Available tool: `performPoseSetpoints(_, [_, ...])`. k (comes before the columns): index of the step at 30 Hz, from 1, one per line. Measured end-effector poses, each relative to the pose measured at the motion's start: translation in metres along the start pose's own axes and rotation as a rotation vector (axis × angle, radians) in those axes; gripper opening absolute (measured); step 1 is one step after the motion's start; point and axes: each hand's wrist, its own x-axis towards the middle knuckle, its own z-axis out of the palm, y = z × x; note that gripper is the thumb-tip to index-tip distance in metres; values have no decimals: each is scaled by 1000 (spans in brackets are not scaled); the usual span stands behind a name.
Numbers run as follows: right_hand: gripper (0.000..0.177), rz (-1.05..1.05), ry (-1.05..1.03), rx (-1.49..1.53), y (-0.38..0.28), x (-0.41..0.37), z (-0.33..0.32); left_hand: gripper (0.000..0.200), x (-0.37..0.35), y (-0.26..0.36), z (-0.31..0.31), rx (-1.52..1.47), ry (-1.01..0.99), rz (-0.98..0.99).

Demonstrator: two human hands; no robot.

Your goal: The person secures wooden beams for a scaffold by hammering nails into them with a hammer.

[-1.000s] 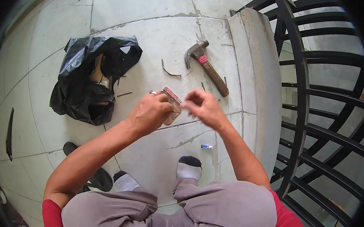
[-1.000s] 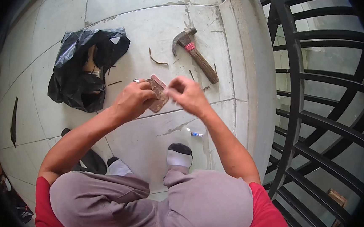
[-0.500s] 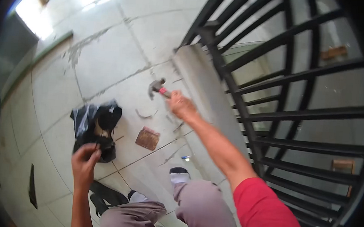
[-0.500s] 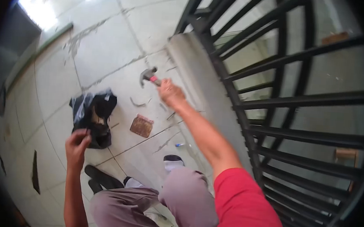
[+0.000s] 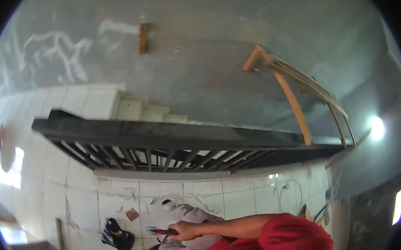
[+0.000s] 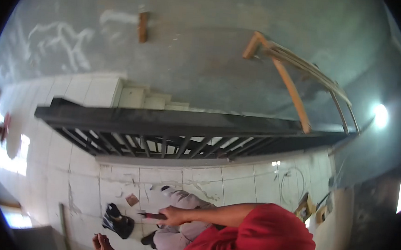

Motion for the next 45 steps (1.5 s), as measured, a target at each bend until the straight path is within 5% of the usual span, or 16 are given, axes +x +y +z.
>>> performPoseSetpoints(2, [39,-44,22,22,-15,-61,-41,39,12,52,29,44,-63,77])
performPoseSetpoints(4, [37,-104,163,36,-25,-116,-81,8,17,99,78,38,-176,365])
performPoseSetpoints(8, [36,-91,458,123,-38,-203,-138,5,-18,189,169,272,-316,637])
performPoseSetpoints(11, [33,-184,673,50,-16,-255,-177,7,-69,220,257,181,-416,677])
performPoseSetpoints(13, [27,-20,701,436,-17,-300,-202,10,-100,233,317,150,-549,739])
performPoseSetpoints(17, [15,-79,803,536,31,-376,-247,15,-190,267,449,87,-739,660])
performPoseSetpoints(22, [9,-108,1010,425,72,-446,-288,21,-260,286,600,226,-995,841])
performPoseSetpoints(24, [7,-65,1092,616,66,-469,-300,25,-280,292,659,210,-1088,795])
performPoseSetpoints(35, [11,185,1657,620,96,-529,-278,33,-331,318,977,455,-1175,1118])
performPoseSetpoints(37, [12,204,1705,664,107,-535,-271,32,-336,313,1028,452,-1224,1012])
performPoseSetpoints(39, [15,208,1756,759,113,-541,-272,31,-335,293,1060,474,-1274,908])
performPoseSetpoints(41, [15,212,1767,809,124,-543,-281,30,-337,287,1088,408,-1224,1110])
performPoseSetpoints(45, [10,201,1735,938,152,-557,-305,29,-347,273,1108,418,-1191,1104])
